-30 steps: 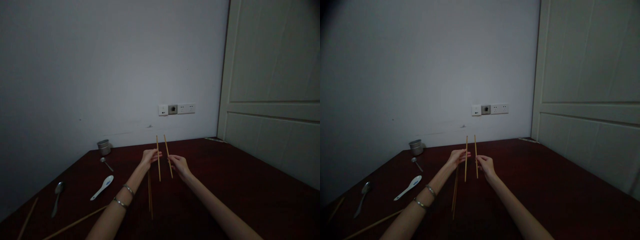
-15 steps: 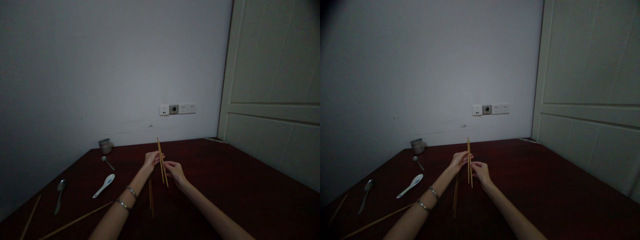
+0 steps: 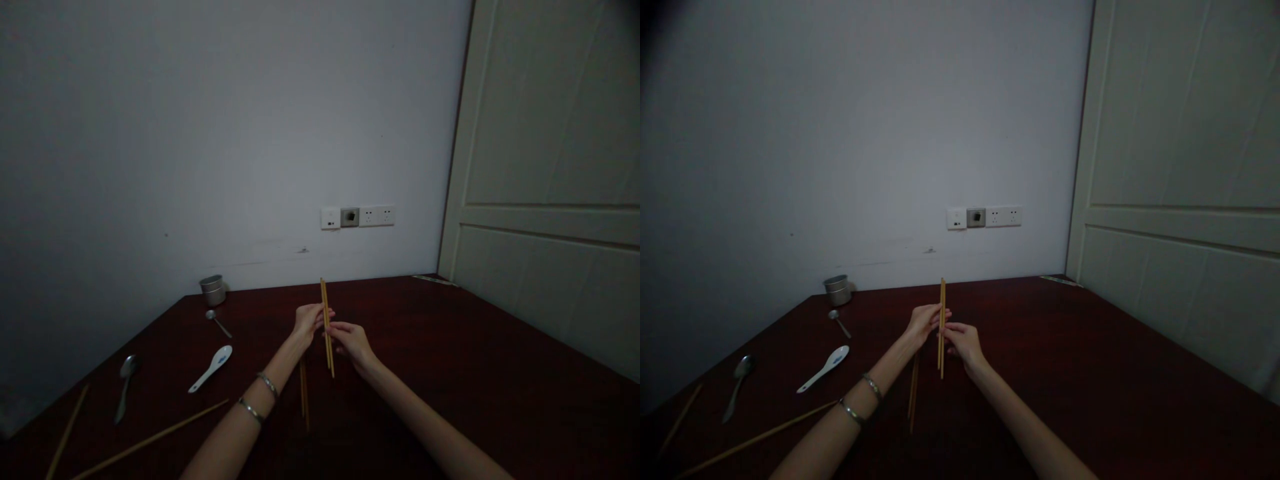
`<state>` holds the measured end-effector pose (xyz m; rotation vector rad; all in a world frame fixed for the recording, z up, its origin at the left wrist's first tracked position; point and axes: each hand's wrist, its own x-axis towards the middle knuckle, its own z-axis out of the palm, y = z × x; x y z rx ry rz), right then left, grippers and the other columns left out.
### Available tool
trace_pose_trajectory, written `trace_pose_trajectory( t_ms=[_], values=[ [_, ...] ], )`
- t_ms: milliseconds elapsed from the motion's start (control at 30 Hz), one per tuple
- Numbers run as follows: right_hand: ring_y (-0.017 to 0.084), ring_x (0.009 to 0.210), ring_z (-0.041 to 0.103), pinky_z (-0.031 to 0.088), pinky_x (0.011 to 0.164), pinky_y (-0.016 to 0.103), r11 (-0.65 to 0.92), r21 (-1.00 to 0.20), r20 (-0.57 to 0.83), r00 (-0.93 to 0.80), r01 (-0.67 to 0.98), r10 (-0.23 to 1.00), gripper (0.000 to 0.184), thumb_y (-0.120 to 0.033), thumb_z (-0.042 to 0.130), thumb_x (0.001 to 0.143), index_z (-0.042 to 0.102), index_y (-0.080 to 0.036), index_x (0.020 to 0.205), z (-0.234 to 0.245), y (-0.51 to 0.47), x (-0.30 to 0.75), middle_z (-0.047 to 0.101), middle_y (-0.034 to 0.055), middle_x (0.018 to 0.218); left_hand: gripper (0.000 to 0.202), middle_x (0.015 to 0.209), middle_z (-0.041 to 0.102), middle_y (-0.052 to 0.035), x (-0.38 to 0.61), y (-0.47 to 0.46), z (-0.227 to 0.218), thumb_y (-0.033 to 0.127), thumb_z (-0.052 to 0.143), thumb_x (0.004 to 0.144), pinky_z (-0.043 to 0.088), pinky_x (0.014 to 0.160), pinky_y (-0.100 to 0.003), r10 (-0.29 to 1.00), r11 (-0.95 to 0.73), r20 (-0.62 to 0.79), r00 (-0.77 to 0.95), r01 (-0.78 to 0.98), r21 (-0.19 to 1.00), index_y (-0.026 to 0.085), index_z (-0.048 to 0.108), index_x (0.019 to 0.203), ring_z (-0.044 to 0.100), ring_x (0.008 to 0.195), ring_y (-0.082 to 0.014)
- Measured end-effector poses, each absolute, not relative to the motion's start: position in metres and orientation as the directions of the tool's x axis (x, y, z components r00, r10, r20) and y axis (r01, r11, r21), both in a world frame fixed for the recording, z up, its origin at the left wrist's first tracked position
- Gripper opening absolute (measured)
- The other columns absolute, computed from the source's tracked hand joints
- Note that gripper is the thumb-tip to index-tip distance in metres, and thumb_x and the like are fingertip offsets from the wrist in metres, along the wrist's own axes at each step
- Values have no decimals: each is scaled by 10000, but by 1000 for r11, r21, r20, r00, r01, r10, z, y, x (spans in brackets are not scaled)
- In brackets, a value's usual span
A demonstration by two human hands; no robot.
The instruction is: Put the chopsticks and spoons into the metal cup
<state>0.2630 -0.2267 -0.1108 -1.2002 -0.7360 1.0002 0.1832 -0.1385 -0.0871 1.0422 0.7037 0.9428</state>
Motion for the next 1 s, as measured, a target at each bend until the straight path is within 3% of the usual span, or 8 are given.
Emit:
trace_pose_trajectory(
  t_ms=[533, 1000],
  values=[
    [78, 505, 551, 322, 383, 137, -66, -966, -139, 285, -250, 948, 255, -278, 698, 566, 638, -128, 764, -109, -233, 257, 673, 74, 709, 217, 741, 666, -167, 159, -129, -80, 272, 672, 663, 510, 576, -258, 841, 106, -66, 537, -46, 993, 66, 610, 695, 640, 602, -182],
    [74, 536, 552, 365, 400, 136, -117, -983, -149, 245, -141, 958, 308, -319, 691, 568, 627, -122, 795, -117, -232, 262, 663, 56, 724, 212, 674, 667, -137, 154, -123, -81, 263, 670, 663, 505, 594, -266, 809, 122, -139, 571, 70, 990, 65, 598, 644, 633, 574, -163]
  ],
)
